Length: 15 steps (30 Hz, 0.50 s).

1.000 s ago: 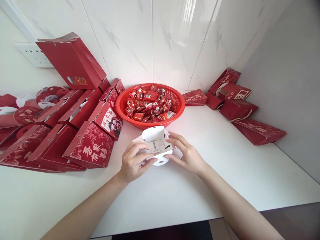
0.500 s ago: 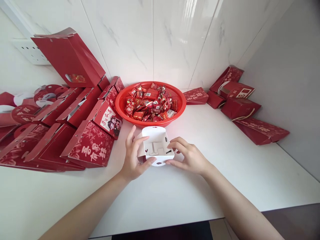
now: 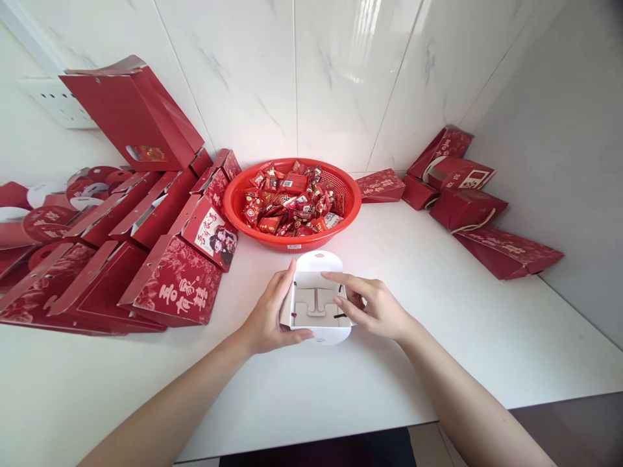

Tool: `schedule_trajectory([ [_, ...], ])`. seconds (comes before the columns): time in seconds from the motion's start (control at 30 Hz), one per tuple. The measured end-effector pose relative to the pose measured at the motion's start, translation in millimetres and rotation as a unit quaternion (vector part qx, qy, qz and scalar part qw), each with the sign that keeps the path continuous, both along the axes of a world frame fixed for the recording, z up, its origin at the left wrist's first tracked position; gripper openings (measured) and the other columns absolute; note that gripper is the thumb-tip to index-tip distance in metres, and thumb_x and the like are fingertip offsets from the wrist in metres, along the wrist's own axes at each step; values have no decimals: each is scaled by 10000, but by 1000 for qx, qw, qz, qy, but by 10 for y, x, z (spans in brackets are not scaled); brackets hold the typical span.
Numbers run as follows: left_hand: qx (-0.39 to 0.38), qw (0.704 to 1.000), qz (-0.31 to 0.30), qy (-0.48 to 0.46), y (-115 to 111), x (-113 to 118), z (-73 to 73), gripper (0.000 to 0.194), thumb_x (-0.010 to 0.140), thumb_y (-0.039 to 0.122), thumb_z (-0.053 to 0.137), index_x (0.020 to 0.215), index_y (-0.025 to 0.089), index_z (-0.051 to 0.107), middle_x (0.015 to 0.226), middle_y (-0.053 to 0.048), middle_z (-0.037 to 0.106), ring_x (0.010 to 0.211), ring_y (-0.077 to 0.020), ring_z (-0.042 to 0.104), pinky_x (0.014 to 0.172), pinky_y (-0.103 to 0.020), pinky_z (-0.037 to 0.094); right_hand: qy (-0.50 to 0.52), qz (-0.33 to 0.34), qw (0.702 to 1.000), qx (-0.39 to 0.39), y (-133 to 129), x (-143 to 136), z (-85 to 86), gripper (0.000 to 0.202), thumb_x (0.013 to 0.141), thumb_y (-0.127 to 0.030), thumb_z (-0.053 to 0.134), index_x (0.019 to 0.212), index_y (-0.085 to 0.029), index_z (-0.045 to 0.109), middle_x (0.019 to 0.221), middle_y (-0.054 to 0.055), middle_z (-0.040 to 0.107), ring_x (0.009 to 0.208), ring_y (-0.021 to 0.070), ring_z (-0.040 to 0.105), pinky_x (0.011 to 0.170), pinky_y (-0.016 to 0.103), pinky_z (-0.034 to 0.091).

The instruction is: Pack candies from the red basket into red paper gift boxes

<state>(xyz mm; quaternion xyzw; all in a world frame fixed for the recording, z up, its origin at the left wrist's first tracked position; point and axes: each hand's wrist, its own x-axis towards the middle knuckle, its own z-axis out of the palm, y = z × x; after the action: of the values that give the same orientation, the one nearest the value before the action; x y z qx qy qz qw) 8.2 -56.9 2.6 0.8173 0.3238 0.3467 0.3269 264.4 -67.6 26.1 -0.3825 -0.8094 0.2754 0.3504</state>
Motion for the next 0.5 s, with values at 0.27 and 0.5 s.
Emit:
schedule_trajectory([
  [0.27,12,1000,24,-7,-22,26,26,1078,702,514,779,1543,222,172,1391,-163,405,1289,-345,420,1076,-497,385,-5,-79,993,-82,-2,-60,31,478,985,-372,440,1438,-222,468,554,-69,425,493,103,399,549,226,398],
  [0.5,-6,999,38,-11,-43,61,-8,981,704,544,764,1492,216,281,1403,-155,421,1310,-337,420,1097,-497,376,51,-150,978,-135,14,-108,-12,426,984,-456,427,1285,-224,622,557,-40,519,447,103,447,493,233,405],
])
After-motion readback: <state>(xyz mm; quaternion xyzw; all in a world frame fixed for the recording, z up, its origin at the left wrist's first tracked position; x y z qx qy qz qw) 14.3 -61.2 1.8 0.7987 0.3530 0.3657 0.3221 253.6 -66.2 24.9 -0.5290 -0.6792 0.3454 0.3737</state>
